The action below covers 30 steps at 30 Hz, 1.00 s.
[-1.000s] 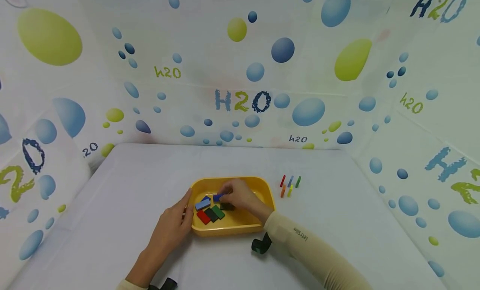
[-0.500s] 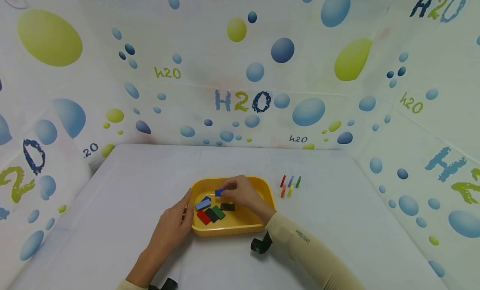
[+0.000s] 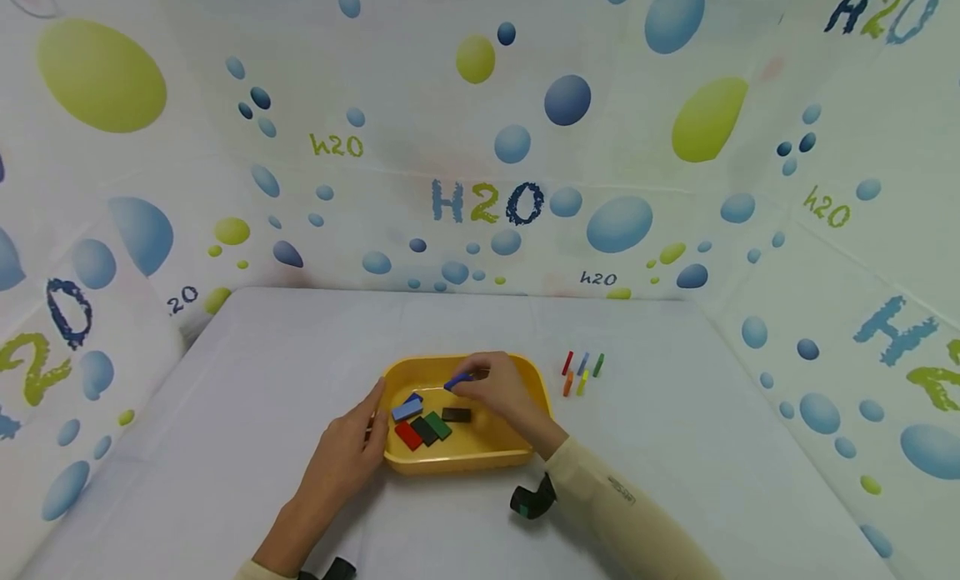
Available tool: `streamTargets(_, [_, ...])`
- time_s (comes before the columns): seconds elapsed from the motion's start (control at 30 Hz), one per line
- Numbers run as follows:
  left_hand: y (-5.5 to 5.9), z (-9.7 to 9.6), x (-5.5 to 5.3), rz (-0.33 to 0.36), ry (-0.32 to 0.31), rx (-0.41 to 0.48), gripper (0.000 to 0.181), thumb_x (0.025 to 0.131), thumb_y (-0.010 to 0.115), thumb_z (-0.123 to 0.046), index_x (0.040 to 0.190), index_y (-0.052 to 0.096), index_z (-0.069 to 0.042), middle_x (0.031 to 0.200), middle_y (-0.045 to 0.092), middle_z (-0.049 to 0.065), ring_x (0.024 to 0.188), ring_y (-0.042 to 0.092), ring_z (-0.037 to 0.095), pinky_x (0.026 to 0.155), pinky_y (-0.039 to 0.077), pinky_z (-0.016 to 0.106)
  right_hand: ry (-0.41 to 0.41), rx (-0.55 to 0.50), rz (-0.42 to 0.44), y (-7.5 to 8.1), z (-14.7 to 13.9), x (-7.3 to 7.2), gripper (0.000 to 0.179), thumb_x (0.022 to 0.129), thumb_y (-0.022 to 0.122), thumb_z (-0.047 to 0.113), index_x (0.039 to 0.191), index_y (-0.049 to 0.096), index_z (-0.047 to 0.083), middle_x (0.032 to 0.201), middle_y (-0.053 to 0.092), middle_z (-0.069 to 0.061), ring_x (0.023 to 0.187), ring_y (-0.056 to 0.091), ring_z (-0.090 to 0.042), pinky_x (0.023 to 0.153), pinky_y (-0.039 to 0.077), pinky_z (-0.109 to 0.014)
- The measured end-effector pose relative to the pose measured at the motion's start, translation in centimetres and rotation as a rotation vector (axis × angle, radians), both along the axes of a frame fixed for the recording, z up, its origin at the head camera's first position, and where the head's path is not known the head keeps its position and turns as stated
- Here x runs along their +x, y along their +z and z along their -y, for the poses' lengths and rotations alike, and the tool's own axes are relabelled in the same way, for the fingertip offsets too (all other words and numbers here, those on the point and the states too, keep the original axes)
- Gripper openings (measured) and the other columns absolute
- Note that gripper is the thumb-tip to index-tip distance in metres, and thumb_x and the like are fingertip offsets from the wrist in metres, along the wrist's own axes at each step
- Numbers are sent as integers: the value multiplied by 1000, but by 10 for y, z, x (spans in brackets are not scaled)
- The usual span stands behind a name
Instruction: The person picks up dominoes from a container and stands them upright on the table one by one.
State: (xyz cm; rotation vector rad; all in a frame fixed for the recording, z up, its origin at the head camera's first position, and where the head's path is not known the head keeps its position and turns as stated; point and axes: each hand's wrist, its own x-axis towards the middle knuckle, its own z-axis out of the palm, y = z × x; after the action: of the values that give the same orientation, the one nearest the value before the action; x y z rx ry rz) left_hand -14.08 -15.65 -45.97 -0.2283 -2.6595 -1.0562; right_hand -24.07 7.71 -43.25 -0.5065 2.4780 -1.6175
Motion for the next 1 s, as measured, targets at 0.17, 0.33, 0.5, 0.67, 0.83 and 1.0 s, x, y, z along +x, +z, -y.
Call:
streamTargets(0.17, [1, 0, 0, -5, 1, -5, 53, 106, 56, -11, 155, 44, 3, 139, 62, 22, 102, 71, 28, 84, 59, 44, -5, 30, -58, 1, -8, 5, 5, 90, 81, 11, 90, 76, 12, 89, 68, 2, 84, 58, -21, 78, 51, -32])
streamTargets(0.33, [1, 1, 0, -6, -4, 2, 53, 106, 56, -10, 155, 44, 3, 138, 62, 22, 100, 71, 26, 83, 59, 43, -4, 2, -81, 4, -14, 9, 9, 88, 80, 8, 90, 73, 13, 92, 68, 1, 83, 60, -21, 77, 52, -32])
streamTargets(0.5, [1, 0, 0, 3, 0, -9, 53, 105, 56, -11, 155, 44, 3, 136, 64, 22, 94, 70, 22, 81, 59, 41, 1, -42, -111, 3, -17, 9, 11, 85, 78, 2, 91, 72, 9, 94, 70, -1, 79, 61, -20, 73, 53, -28])
streamTargets(0.67, [1, 0, 0, 3, 3, -16, 53, 105, 56, -10, 155, 44, 3, 134, 65, 22, 90, 68, 20, 81, 59, 41, 17, -101, -134, 2, -24, 10, 12, 85, 77, 1, 94, 74, 8, 94, 72, -3, 75, 61, -20, 68, 53, -27])
streamTargets(0.83, [1, 0, 0, 4, 3, -12, 53, 105, 56, -11, 155, 44, 2, 136, 64, 22, 93, 69, 21, 81, 59, 42, -1, -99, -167, 6, -33, 14, 14, 87, 76, 2, 98, 76, 11, 96, 72, 0, 76, 60, -21, 70, 53, -27])
streamTargets(1.0, [1, -1, 0, -1, 6, -12, 53, 106, 56, -11, 156, 44, 2, 138, 63, 22, 94, 69, 23, 82, 59, 42, -15, -110, -208, 11, -44, 16, 13, 88, 76, 1, 99, 78, 7, 95, 73, -1, 75, 58, -23, 66, 50, -27])
